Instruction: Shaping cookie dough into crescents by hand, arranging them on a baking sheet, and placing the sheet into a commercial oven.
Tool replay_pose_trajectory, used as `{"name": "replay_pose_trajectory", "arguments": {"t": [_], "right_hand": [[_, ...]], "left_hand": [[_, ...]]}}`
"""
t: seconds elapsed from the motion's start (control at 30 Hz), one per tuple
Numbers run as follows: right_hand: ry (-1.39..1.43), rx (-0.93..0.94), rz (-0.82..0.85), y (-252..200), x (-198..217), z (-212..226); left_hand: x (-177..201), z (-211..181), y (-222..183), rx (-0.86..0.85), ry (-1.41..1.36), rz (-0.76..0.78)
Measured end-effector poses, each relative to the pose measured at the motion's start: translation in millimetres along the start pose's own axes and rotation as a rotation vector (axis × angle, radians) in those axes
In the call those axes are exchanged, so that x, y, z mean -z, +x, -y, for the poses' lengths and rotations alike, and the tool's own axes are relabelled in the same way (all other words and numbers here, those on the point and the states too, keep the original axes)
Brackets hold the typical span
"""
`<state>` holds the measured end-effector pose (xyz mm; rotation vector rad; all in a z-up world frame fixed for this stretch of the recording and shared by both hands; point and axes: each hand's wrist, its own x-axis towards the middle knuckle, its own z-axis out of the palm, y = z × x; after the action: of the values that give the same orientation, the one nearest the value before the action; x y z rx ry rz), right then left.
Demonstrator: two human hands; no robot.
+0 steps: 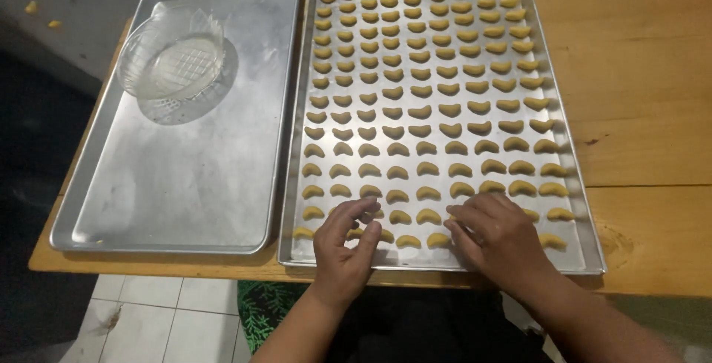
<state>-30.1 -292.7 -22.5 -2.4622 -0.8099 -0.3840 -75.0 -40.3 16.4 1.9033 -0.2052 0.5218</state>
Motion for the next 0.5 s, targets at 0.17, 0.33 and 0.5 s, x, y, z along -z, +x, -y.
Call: {"name": "replay_pose_trajectory", "arguments": {"t": [0.17,0.33,0.5], "right_hand": [[-0.001,0.085,-0.133,23.1,-33.0,21.1],[-0.146,0.074,-0.176,28.6,-52.7,23.5],[-0.233,0.043,-0.329,30.5,-55.5,23.9]], "left_hand": [[42.6,18.9,-8.7,-0.041,0.097,0.017],[75.8,37.4,-7.4,-0.191,0.172,-0.006],[89.3,78.3,-6.4,-0.404,0.279,-0.044]]}}
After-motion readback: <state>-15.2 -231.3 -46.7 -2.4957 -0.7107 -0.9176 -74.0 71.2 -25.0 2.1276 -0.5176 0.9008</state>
